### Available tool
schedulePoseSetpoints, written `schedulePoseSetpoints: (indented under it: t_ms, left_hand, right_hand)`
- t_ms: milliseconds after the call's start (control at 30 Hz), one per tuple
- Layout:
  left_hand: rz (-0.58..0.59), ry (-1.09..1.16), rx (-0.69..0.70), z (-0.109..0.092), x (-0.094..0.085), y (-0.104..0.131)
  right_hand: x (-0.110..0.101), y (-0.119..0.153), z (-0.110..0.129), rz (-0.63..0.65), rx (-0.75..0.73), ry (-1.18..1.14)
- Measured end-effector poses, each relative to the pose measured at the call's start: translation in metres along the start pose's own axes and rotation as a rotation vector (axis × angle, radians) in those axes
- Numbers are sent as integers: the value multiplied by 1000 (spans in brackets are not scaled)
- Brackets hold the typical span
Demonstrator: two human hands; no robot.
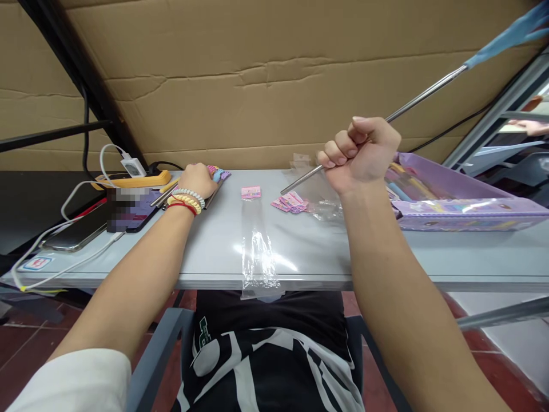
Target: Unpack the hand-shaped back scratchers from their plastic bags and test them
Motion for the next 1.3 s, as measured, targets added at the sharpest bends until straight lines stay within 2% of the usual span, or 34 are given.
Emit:
schedulePoseSetpoints:
  t_ms: [133,200,367,500,600,700,833,900,1067,1167,1300]
  left_hand:
    - [-84,49,-44,16,-8,-7]
    - [-85,62,-31,20,-9,-9]
    - [-12,-1,63,8,-5,-5]
    - [69,-32,33,3,2,-1]
    - [81,-34,42,2,3,-2]
    - [28,11,8,8,-5,-4]
    - [-138,125,-138,36,-25,-4]
    - [-170,183,-127,48,-29,-6]
    - [-139,220,-156,71,-13,-14]
    - [-149,194,-154,71,-4,-19]
    - [-151,161,-139,63,-1,-21]
  right_hand:
    - [0,-1,0,4,-3,11]
    - [0,-1,0,14,-5,2]
    - [2,-1,-1,24,6,-12]
    - [3,1,-1,5,12,-1]
    - [6,2,0,21,9,-9]
    - [7,3,0,28,10,-23]
    - [7,2,-1,33,15,-33]
    - [6,2,-1,37,23,-18]
    - [7,2,-1,62,-1,-2]
    - [7,3,-1,66,-4,-2]
    - [8,3,-2,70,-2,-8]
Point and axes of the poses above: each hand's wrist, its own y-axis away from the middle knuckle, its own x-axis out of the palm, z = x × y, the point moved 8 cm from there along -y, towards the middle knuckle, and after that the axes turned 6 degrees about x, right-handed, at the moved point
